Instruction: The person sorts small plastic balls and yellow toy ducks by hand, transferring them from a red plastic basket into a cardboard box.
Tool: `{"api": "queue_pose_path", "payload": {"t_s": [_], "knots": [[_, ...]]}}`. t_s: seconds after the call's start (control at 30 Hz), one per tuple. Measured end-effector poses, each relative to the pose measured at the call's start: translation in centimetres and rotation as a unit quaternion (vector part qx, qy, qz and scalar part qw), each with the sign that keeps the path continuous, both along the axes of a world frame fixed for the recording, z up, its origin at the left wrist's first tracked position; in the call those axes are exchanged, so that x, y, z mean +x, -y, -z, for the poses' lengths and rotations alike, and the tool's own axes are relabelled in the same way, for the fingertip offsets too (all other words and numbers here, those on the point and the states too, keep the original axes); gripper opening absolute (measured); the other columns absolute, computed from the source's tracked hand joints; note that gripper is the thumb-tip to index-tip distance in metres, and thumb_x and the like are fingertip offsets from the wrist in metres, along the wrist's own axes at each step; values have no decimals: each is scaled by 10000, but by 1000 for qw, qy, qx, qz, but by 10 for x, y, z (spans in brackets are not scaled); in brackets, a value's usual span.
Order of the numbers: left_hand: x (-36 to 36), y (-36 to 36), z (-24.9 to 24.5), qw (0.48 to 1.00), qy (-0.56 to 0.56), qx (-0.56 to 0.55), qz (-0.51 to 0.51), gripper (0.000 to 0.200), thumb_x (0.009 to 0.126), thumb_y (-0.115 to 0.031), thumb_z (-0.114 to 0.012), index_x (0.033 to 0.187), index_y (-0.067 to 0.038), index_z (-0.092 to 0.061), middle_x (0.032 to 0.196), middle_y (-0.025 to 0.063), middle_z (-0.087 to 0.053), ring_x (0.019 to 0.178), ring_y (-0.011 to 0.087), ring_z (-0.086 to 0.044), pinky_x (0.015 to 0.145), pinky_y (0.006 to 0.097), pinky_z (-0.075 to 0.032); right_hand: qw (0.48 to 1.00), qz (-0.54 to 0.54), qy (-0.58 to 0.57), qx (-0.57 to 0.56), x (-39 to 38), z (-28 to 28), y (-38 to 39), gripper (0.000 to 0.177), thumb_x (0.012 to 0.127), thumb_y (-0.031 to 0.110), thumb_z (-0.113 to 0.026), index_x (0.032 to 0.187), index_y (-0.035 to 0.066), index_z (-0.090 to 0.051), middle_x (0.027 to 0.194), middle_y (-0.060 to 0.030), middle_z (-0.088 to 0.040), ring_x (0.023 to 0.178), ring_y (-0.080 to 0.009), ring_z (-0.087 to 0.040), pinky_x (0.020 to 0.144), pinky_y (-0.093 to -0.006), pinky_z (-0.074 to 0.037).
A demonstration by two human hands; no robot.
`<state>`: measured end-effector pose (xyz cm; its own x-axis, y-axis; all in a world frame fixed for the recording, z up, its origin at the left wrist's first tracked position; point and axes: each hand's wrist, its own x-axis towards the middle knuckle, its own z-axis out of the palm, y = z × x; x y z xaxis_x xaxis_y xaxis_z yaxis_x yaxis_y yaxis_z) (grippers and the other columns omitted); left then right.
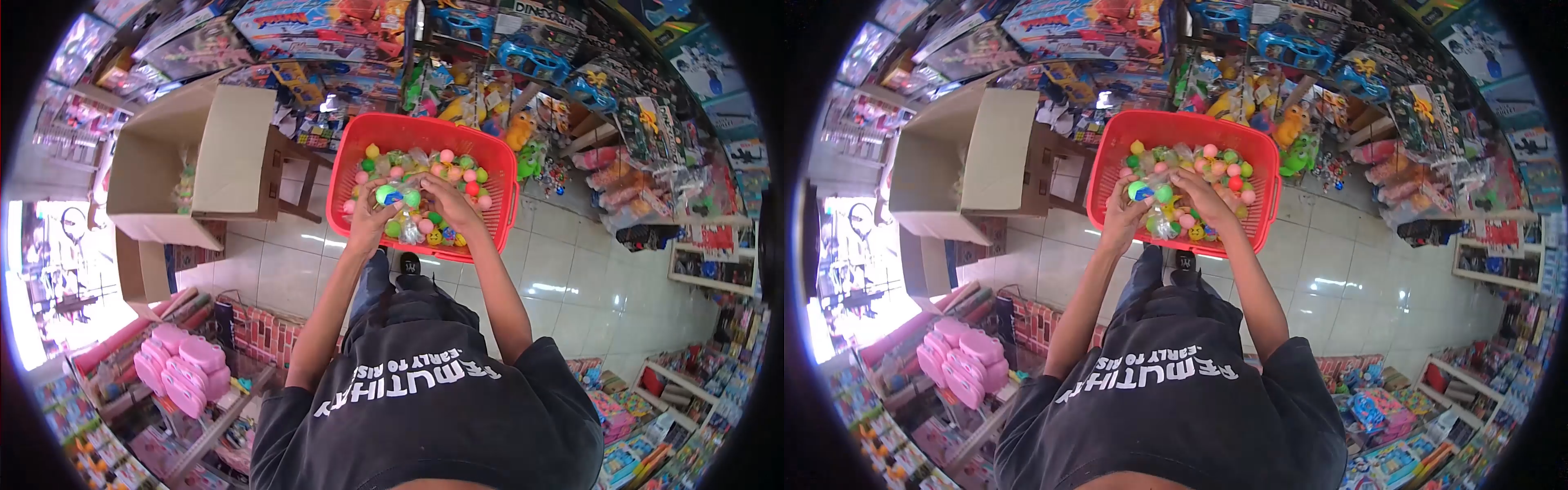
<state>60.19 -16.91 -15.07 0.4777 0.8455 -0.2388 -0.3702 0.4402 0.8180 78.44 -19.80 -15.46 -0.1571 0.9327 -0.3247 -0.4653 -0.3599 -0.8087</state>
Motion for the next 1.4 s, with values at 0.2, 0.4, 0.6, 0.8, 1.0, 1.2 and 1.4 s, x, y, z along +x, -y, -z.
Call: {"api": "queue_pose_path", "payload": {"t_s": [0.2,0.4,0.6,0.8,1.0,1.2,1.4], "knots": [[-6,11,3,993,-56,76,-69,476,760,40,-624,1159,-54,-382,1095,76,-491,992,144,-516,837,269,-443,990,-105,91,-40,-12,26,0,409,896,286,-529,1227,60,-443,1132,-34,-502,961,-132,-557,729,-248,-446],[-16,10,9,954,-188,215,-87,430,705,69,-640,1078,-40,-455,1063,49,-506,939,119,-515,788,249,-417,968,-114,222,19,-1,60,-16,357,876,260,-550,1163,53,-498,1085,-56,-548,937,-165,-583,717,-273,-463],[-24,11,0,907,-269,300,-123,444,655,109,-633,1048,-20,-473,1036,80,-513,958,161,-515,824,278,-398,785,-104,583,180,3,111,-26,380,775,247,-622,1094,48,-561,1030,-144,-587,894,-286,-576,779,-355,-457],[-38,-5,8,859,-318,378,-134,401,678,76,-617,1040,-11,-468,959,74,-526,898,156,-526,803,280,-419,753,-114,619,190,7,118,-26,392,720,190,-652,1091,93,-573,1023,-139,-601,917,-317,-563,828,-384,-441],[-47,-20,13,873,-329,335,-132,371,706,39,-637,1029,-4,-459,942,85,-529,856,147,-528,780,268,-428,811,-147,547,147,17,116,-35,353,711,128,-654,1054,83,-579,1005,-108,-619,915,-258,-583,799,-346,-460],[-46,-18,16,874,-351,304,-142,381,738,-14,-665,1048,-12,-445,943,91,-527,851,152,-529,773,276,-433,861,-122,481,111,20,120,-38,299,718,130,-650,997,56,-573,981,-118,-613,912,-263,-584,792,-341,-461],[-46,-23,23,875,-343,301,-160,411,718,-7,-657,1067,-16,-440,918,123,-564,841,196,-562,771,299,-437,777,-11,598,198,-3,95,-53,316,695,144,-663,994,86,-576,937,-104,-575,911,-300,-565,759,-382,-462]]}}
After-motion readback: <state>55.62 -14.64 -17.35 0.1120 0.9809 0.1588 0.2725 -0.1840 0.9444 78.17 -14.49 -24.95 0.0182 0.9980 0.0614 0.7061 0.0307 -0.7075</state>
